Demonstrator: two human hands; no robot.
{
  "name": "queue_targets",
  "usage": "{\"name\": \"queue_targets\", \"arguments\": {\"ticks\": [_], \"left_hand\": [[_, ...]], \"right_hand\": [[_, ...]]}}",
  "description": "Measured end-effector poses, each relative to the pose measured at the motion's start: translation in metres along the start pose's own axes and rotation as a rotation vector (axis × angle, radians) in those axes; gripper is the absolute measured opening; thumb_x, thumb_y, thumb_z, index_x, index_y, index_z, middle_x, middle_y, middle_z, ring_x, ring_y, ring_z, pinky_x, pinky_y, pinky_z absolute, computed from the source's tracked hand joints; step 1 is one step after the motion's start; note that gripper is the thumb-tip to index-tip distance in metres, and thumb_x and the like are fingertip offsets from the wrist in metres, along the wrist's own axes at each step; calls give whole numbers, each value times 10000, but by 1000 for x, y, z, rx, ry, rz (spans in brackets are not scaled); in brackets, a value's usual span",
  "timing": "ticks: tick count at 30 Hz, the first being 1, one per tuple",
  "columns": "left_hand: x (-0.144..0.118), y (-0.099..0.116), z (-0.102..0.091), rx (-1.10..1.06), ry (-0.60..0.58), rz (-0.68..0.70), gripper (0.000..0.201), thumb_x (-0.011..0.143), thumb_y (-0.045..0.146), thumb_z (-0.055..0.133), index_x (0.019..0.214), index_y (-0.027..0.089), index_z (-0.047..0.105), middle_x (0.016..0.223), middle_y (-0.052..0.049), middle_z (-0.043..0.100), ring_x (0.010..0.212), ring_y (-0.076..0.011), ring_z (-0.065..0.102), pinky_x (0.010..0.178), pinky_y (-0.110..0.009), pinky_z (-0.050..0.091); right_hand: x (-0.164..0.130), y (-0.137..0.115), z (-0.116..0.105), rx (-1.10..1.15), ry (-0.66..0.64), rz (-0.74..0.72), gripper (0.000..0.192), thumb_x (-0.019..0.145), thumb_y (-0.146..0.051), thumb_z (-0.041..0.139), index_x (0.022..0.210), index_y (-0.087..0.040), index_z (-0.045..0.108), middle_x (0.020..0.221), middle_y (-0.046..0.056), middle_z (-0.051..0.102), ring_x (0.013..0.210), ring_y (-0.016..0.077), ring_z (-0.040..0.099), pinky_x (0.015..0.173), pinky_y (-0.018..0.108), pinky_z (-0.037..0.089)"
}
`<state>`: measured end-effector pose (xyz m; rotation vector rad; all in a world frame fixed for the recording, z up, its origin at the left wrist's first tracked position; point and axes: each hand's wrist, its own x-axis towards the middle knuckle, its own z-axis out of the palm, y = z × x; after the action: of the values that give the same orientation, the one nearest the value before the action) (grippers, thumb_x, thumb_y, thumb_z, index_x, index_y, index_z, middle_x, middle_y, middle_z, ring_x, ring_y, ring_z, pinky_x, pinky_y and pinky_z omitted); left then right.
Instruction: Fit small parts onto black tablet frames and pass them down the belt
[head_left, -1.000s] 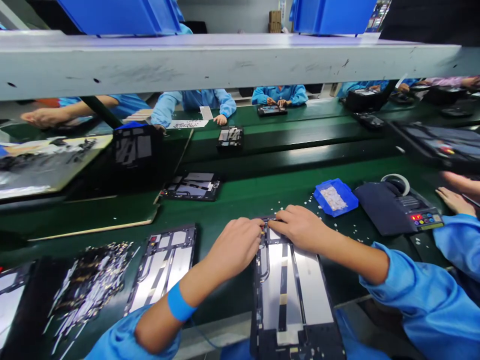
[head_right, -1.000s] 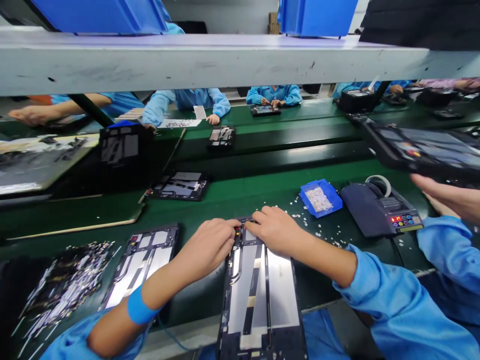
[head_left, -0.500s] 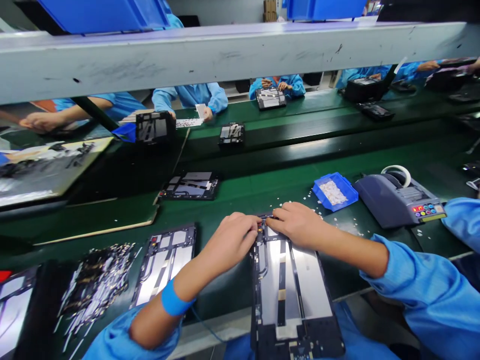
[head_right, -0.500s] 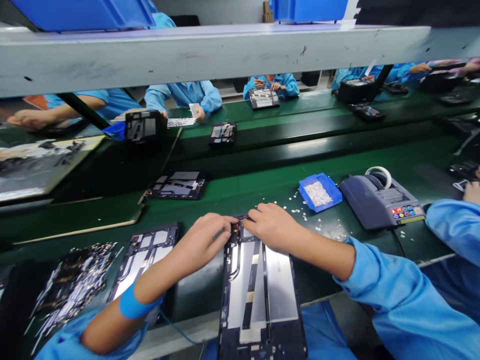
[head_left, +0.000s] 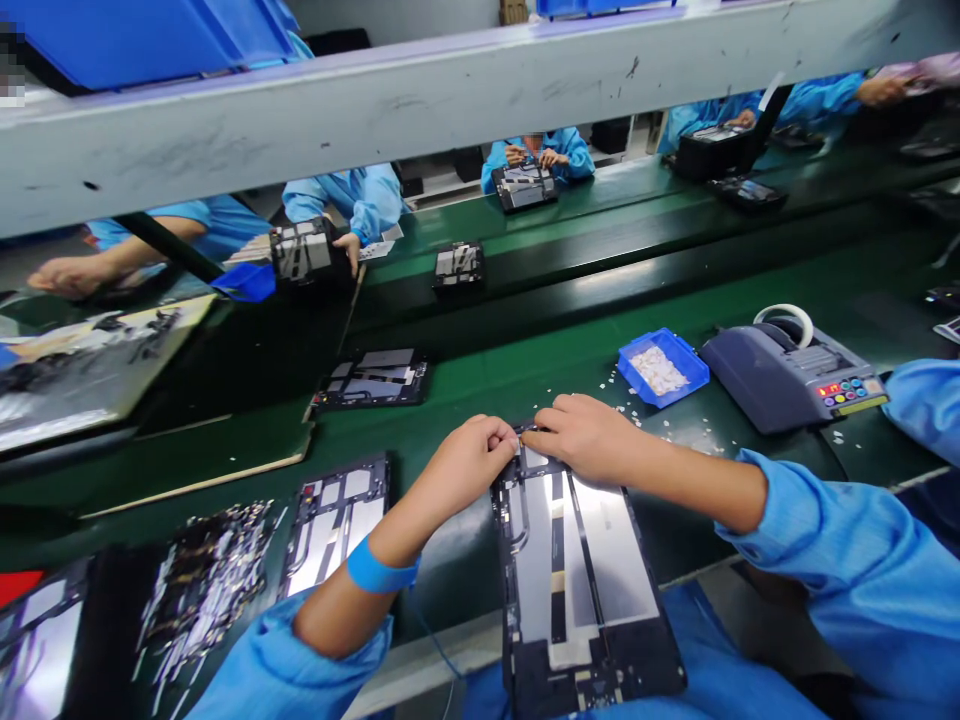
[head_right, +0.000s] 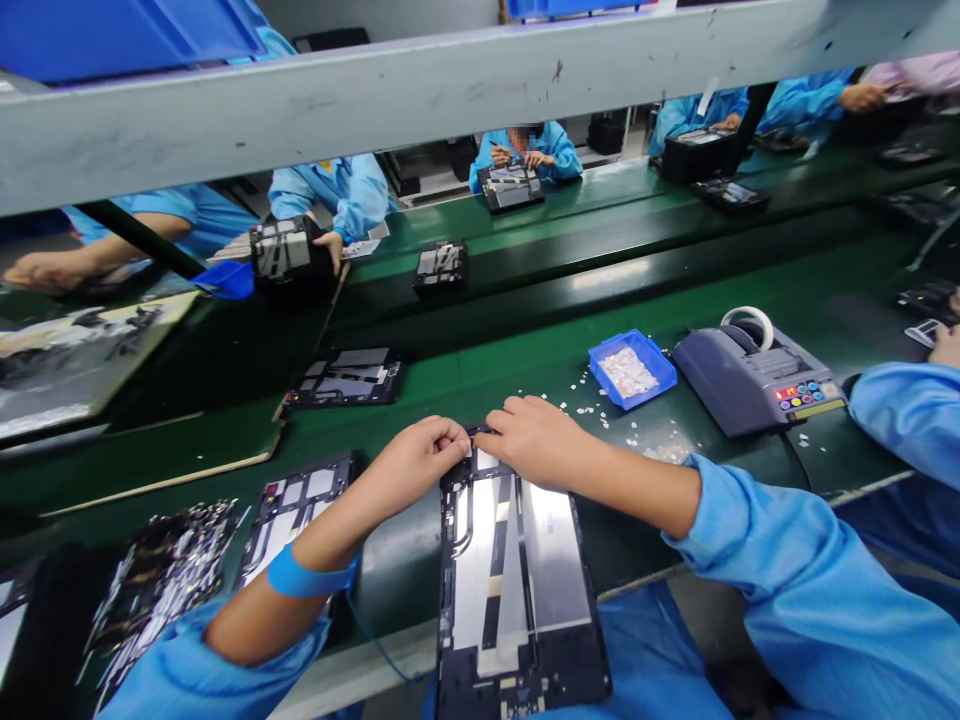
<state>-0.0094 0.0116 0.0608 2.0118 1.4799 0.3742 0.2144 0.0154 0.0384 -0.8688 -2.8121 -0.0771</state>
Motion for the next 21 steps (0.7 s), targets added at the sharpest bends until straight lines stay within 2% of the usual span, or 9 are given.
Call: {"name": "queue_targets", "arguments": {"ticks": [7,21], "left_hand": [[3,2,4,28,12,-36,165,874,295,557,778,202,654,768,-22,636,722,-198,575,661,-317,406],[2,8,4,102,6,-51,173,910,235,520,823,197,664,818,-37,622,840,-229,591,732,-337,406]], "right_hand": [[0,0,-2,6,1,0,244,1023,-141,510,1178,-187,693,1023,91,653,860,222,461,703,360,290],[0,0,-5,19,-19,5,220,1034,-139,503,1153,-179,683,1021,85,650,891,227,472,689,367,265]]}}
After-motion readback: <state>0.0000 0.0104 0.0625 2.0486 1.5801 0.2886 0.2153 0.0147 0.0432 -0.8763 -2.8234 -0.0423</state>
